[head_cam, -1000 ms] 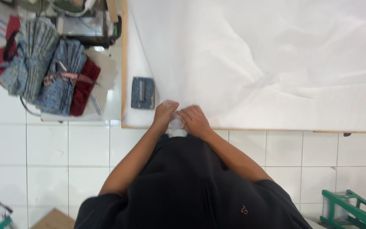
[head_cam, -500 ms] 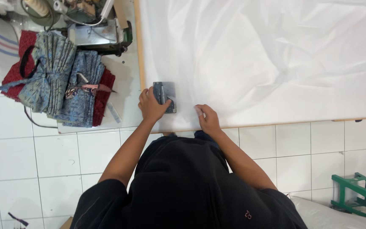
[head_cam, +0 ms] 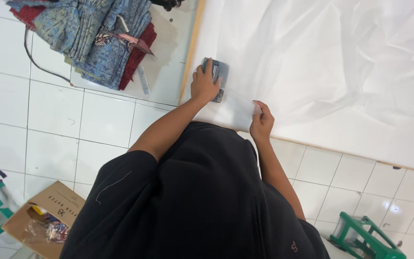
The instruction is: The person repeatedly smooths a large white fabric sheet laid over a wooden frame on the floor, using a small rectangular tool to press and flatten the surface. The person moves around the frame, adjusting and pressing the fabric along the edges and center.
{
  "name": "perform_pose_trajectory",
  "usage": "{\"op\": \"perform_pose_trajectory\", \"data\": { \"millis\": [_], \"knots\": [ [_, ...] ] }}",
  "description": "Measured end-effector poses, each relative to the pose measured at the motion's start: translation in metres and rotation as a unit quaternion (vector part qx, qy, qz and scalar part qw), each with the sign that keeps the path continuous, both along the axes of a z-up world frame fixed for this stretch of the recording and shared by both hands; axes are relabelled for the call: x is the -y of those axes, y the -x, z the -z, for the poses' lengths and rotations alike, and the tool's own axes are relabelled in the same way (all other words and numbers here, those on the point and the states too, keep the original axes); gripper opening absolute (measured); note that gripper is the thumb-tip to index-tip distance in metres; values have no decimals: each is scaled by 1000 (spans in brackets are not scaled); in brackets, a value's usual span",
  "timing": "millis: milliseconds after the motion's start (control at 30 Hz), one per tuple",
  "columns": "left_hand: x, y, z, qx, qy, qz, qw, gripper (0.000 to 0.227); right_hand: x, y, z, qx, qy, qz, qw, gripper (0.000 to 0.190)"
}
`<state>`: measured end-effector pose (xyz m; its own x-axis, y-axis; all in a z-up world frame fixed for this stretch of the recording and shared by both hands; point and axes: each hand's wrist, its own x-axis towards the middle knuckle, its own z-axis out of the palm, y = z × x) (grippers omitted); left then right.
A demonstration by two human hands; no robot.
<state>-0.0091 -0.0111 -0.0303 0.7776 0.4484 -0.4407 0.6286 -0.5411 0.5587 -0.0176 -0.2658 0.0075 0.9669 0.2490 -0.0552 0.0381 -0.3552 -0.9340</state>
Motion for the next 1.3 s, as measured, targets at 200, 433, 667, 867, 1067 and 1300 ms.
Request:
{"op": "perform_pose_trajectory", "data": {
  "millis": [200, 433, 667, 867, 1067, 1300],
  "knots": [
    [-24, 29, 12, 206, 13, -67, 976, 77, -6, 0, -20, -23, 2, -2, 1000, 22],
    [-131, 48, 12, 106, -101, -108, 983, 71, -24, 2, -44, 51, 56, -87, 993, 17],
    [-163, 48, 52, -16, -150, -29, 988, 72, -49, 8, -69, 17, 119, -139, 983, 20],
    [-161, 52, 97, -20, -153, 16, 988, 71, -59, 17, -87, 51, 135, -167, 975, 18],
    [-163, 58, 111, -30, -119, 20, 992, 74, -69, 25, -87, 19, 150, -185, 971, 22],
    [-94, 78, 54, 90, -2, -79, 993, 40, -82, 26, -81, 95, 177, -142, 969, 17]
  ]
}}
